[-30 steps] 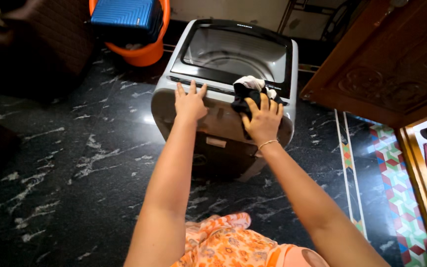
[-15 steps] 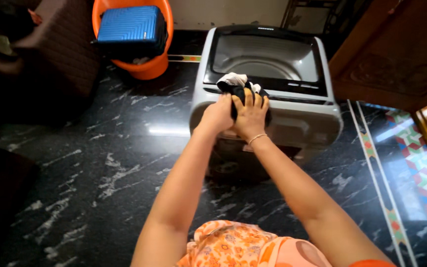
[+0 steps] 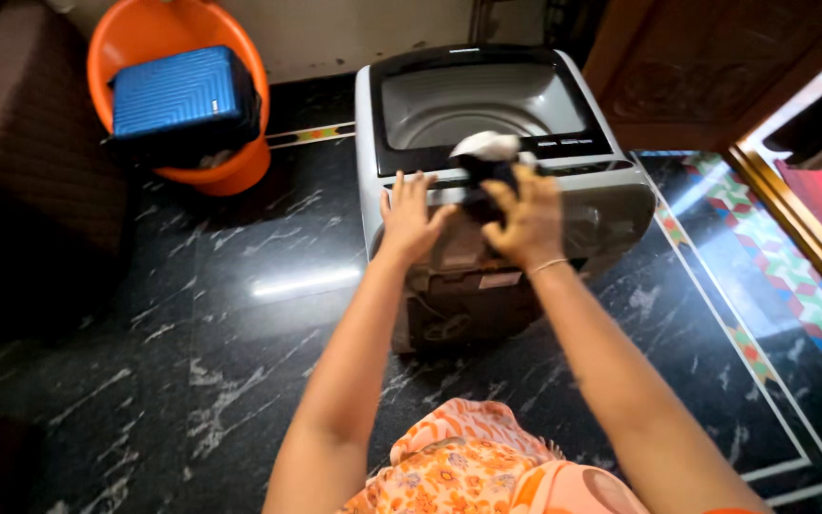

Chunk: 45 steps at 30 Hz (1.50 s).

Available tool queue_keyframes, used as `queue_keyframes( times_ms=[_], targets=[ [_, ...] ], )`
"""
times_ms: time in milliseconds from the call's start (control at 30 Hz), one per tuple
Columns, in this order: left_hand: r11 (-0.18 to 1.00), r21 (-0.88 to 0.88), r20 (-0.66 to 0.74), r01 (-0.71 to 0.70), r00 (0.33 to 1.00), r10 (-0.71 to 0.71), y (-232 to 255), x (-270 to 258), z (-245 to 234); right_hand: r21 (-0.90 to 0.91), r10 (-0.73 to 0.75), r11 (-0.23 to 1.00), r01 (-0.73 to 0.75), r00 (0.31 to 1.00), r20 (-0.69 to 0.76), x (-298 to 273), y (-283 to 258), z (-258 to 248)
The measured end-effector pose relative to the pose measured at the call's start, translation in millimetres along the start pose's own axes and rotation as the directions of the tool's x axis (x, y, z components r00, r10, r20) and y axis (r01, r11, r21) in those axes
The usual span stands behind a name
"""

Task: The person cleans a washing machine by wiping down its exterior body, lid, and top panel with cloths while turning the machine by hand.

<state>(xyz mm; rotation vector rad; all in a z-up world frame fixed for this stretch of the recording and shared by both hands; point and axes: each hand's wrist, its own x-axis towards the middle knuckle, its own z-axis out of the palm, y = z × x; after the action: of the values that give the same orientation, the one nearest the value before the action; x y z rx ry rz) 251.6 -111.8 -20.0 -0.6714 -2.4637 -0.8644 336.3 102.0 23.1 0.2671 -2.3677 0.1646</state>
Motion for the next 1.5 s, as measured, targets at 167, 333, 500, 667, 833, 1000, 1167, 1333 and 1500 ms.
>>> queue_keyframes(
  times_ms=[167, 333, 500, 667, 833, 1000, 1167, 1333, 1500],
  targets=[
    [0.995, 0.072, 0.255, 0.063, 0.964, -0.079, 8, -2, -12, -0.075, 0.182, 0.98, -0.187, 0.981, -0.061, -17, 66, -15],
    [0.999, 0.004, 0.277, 0.053, 0.96, -0.052, 5, 0, -16, -0.139, 0.255, 0.951, -0.277, 0.955, -0.153, -16, 62, 8],
    [0.994, -0.012, 0.316, 0.109, 0.943, -0.099, 5, -2, -12, -0.191, 0.393, 0.887, -0.421, 0.904, -0.168, -8, -9, 18],
    [0.991, -0.089, 0.187, 0.098, 0.979, -0.08, -9, -6, 10, -0.123, 0.248, 0.96, -0.25, 0.968, -0.036, -11, -106, 23],
    [0.988, -0.121, 0.122, 0.1, 0.989, -0.085, -15, -5, 18, -0.118, 0.077, 0.99, -0.079, 0.997, -0.019, -11, -103, 16],
    [0.987, -0.089, 0.146, 0.137, 0.982, -0.123, -2, -5, 10, -0.25, 0.151, 0.96, -0.129, 0.986, 0.068, -22, -14, -8],
    [0.986, -0.054, 0.168, 0.157, 0.975, -0.146, 7, -4, 2, -0.301, 0.186, 0.935, -0.186, 0.982, -0.027, -27, 90, -17],
    [0.984, -0.01, 0.18, 0.176, 0.969, -0.171, 17, -2, -5, -0.032, 0.49, 0.871, -0.489, 0.872, -0.001, 0, 109, -1],
    [0.967, -0.08, 0.27, 0.24, 0.94, -0.211, 13, 2, -7, -0.192, 0.453, 0.876, -0.442, 0.892, 0.014, 30, 18, 18]
  ],
)
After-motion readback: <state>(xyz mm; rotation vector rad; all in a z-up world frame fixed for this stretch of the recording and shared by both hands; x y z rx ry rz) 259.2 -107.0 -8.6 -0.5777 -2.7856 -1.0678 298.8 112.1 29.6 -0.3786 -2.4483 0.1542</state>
